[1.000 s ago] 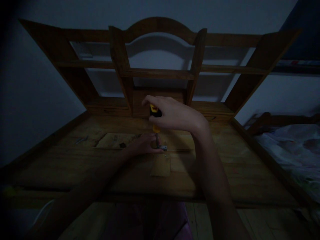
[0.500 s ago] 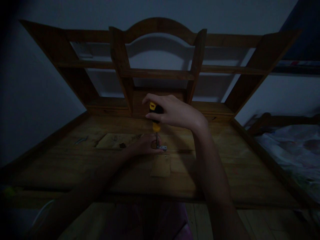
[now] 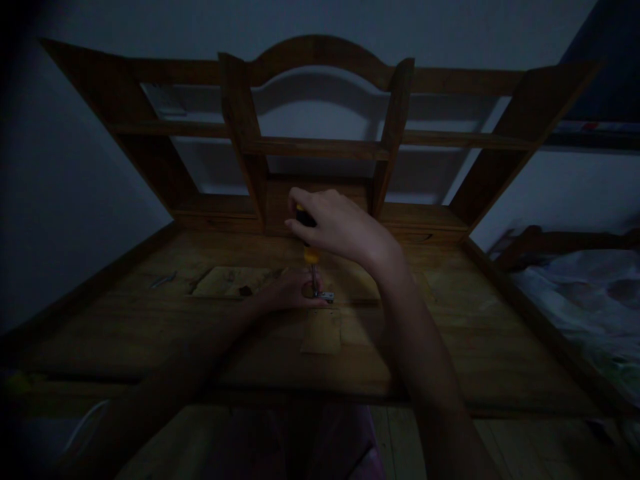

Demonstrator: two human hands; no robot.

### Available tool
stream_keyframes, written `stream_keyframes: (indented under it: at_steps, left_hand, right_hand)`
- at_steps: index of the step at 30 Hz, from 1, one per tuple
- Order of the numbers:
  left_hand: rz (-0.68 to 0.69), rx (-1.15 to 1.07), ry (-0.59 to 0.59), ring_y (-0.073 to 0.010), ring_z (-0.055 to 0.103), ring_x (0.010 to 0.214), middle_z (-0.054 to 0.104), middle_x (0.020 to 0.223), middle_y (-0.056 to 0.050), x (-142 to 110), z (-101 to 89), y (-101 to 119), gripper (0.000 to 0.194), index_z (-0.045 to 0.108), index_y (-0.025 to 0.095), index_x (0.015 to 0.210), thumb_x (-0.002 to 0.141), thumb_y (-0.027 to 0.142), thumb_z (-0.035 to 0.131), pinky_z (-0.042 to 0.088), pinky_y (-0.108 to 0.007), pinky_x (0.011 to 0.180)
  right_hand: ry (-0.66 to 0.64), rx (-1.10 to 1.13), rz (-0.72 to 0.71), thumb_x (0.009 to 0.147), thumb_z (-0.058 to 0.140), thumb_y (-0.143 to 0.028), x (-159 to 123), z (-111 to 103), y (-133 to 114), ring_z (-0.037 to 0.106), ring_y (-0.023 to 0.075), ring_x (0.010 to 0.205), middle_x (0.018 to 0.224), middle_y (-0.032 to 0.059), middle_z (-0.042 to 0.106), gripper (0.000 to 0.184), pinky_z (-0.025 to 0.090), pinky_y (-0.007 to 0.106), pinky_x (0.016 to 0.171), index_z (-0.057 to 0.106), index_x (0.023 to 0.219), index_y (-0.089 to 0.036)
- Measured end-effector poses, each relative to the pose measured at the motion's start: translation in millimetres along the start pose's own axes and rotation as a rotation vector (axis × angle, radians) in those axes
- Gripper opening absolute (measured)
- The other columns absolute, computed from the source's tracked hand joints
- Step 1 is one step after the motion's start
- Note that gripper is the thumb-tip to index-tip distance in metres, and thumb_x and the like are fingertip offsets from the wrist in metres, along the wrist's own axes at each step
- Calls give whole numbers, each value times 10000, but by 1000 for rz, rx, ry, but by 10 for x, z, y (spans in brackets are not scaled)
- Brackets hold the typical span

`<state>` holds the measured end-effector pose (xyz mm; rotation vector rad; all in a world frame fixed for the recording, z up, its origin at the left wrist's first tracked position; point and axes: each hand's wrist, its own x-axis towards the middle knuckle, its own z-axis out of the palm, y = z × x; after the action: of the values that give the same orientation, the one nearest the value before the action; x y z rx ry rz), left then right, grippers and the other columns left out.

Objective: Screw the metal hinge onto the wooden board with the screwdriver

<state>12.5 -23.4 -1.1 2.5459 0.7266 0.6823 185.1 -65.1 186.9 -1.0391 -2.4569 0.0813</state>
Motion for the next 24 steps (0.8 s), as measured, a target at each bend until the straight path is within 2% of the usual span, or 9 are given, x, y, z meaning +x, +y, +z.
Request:
stream_keyframes:
  at_steps: [3,6,10,14,18,21,24]
  left_hand:
    - [14,22,12,-172,606,861,648,927,-23,-2,13,-20,299,631,183,868,783,448,741,441,-275,770]
    - [17,25,2,-174,608,861,649,924,-25,2,18,-25,310,633,182,873,783,460,737,443,-275,766]
    - [7,17,7,-169,609,845,648,911,-23,3,16,-11,306,633,182,866,779,455,741,447,-272,760]
    - [19,-15,27,-158,611,836,647,905,-17,-3,28,-15,302,625,182,858,780,448,744,449,-265,758]
    - [15,-42,27,-160,602,836,644,912,-22,-13,39,-19,307,626,179,873,777,445,746,447,-270,757]
    - [-33,-94,37,-157,579,820,631,898,-13,-14,12,-1,362,634,182,903,737,472,774,432,-268,737]
    - [-127,-240,-9,-123,505,697,553,756,25,7,-45,1,419,644,182,901,696,517,789,377,-236,624]
  right_hand:
    - [23,-30,35,905,549,-315,4,19,14,594,225,975,1057,65,667,288,416,332,858,582,1167,-202]
    - [-19,-26,17,872,571,-292,-24,-33,29,596,229,1008,1131,58,655,362,422,335,877,569,1224,-208]
    - [-29,-48,13,901,543,-310,-74,-90,-3,600,235,1035,1146,54,659,373,417,350,898,562,1263,-224]
    - [-20,-106,46,935,530,-369,-83,-67,-72,612,236,997,1054,56,681,275,416,342,871,608,1153,-221]
    - [-8,-160,128,921,547,-433,-82,-79,-97,619,246,944,978,64,685,300,415,339,836,615,1101,-203]
    - [-61,-99,92,890,568,-367,-97,-130,-82,616,239,966,1033,49,684,317,418,327,836,602,1169,-221]
    - [-90,-34,47,866,569,-298,-116,-164,-59,611,234,989,1094,38,678,352,421,325,843,596,1212,-239]
